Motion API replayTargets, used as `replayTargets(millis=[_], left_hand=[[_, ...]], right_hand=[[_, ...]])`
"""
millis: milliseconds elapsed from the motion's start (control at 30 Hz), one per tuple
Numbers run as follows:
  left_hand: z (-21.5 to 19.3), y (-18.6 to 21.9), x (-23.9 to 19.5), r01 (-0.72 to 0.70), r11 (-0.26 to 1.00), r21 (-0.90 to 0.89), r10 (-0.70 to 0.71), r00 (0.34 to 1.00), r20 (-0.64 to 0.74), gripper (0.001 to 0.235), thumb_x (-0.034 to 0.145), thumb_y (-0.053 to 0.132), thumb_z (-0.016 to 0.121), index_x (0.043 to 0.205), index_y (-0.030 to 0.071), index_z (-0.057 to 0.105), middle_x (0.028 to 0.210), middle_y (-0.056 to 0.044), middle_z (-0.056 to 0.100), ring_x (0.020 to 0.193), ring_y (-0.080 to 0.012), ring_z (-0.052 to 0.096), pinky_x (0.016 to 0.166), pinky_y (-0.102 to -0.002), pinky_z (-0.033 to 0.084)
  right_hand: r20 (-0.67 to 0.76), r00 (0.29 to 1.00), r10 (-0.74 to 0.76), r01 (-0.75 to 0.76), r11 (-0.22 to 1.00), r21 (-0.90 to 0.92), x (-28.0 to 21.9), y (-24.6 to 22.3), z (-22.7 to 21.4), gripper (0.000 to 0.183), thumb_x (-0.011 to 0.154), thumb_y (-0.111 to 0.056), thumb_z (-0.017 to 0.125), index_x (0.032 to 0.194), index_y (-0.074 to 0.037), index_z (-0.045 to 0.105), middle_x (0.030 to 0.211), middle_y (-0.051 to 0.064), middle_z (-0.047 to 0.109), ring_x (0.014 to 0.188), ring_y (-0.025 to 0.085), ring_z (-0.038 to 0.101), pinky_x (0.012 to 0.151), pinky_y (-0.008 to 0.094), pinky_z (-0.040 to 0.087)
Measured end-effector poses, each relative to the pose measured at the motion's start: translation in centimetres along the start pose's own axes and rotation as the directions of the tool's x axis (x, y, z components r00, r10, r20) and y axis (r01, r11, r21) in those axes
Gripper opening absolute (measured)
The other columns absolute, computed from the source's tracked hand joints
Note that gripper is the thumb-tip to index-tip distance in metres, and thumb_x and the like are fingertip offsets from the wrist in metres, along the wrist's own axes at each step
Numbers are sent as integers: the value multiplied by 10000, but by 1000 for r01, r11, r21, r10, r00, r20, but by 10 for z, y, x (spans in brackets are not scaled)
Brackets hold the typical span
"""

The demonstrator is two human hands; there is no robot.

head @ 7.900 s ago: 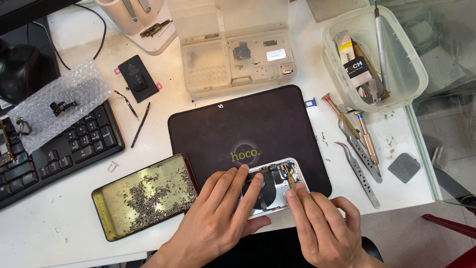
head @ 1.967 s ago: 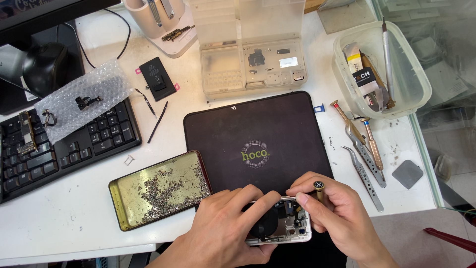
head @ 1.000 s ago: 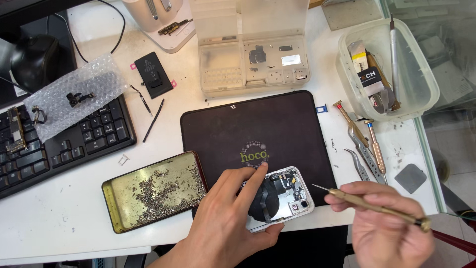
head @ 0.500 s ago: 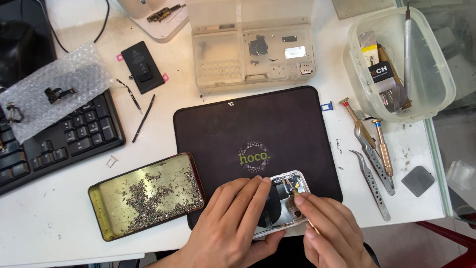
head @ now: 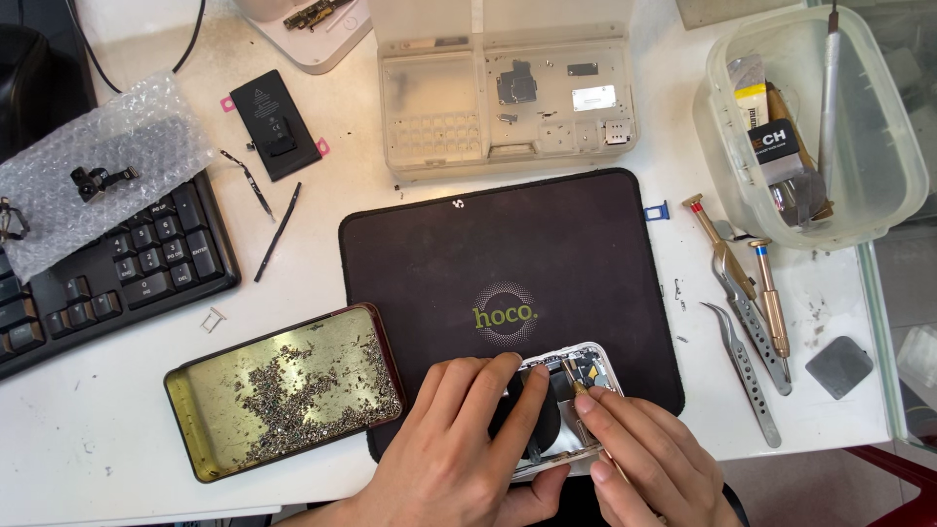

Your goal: The person uses a precision screwdriver to remove screws from a disassembled smartphone and places them into a metal tray. The person repeatedly picks up screws from the tray and inserts them into the phone, continuing the reassembly process.

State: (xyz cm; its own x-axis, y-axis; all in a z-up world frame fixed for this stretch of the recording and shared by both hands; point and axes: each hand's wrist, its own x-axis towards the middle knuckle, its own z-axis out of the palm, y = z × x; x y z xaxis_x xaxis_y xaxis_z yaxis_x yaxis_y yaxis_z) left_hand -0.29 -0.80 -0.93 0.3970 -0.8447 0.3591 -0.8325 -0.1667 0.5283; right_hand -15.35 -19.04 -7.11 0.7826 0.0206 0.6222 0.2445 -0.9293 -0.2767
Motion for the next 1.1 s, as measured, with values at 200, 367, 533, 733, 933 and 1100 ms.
replayTargets(millis=[200, 367, 533, 733, 933, 1100], left_hand=[[-2, -1, 2, 14, 1000, -28, -13, 999, 30, 625, 853, 372, 789, 1219, -124, 688, 1164, -279, 600, 1022, -363, 593, 877, -453, 534], [-4, -1, 2, 19, 999, -37, -17, 999, 52, 635, 859, 374, 791, 1229, -131, 682, 1160, -282, 599, 1009, -357, 584, 859, -450, 532], [-4, -1, 3, 22, 999, -45, -20, 998, 55, 630, 859, 372, 788, 1237, -121, 682, 1158, -279, 600, 1000, -350, 576, 847, -449, 524], [-5, -1, 1, 24, 999, -41, -21, 997, 76, 621, 871, 366, 776, 1298, -74, 680, 1181, -265, 581, 1008, -340, 559, 861, -447, 509], [-5, -1, 3, 23, 999, -27, -20, 996, 90, 638, 838, 382, 787, 1295, -53, 687, 1146, -251, 572, 975, -336, 544, 825, -453, 498], [-5, -1, 2, 26, 999, -37, -22, 996, 87, 639, 831, 377, 796, 1283, -60, 683, 1163, -252, 571, 975, -333, 541, 826, -451, 503]], right_hand=[[29, 1000, 12, -13, 1000, 21, -2, 1, -1, 233, 1071, -173, 453, 1297, -121, 435, 1198, 149, 691, 1122, 292, 716, 961, 454, 645], [42, 999, -11, 10, 1000, 19, -1, 2, -2, 235, 1073, -160, 470, 1299, -106, 434, 1209, 156, 681, 1131, 298, 709, 957, 462, 646], [76, 997, -20, 19, 1000, 10, 5, 0, -6, 208, 1055, -166, 468, 1255, -109, 462, 1209, 154, 689, 1156, 294, 695, 968, 461, 638], [149, 987, -56, 56, 998, 5, 12, -3, -13, 190, 1028, -155, 548, 1212, -137, 503, 1208, 133, 696, 1186, 298, 659, 963, 454, 628], [124, 991, -42, 38, 999, 34, 15, -3, -13, 205, 1025, -146, 536, 1226, -128, 504, 1205, 146, 697, 1205, 303, 654, 974, 472, 623], [95, 995, -37, 36, 999, 15, 11, -3, -10, 218, 1031, -149, 545, 1242, -127, 497, 1191, 143, 709, 1197, 291, 664, 977, 466, 625]])
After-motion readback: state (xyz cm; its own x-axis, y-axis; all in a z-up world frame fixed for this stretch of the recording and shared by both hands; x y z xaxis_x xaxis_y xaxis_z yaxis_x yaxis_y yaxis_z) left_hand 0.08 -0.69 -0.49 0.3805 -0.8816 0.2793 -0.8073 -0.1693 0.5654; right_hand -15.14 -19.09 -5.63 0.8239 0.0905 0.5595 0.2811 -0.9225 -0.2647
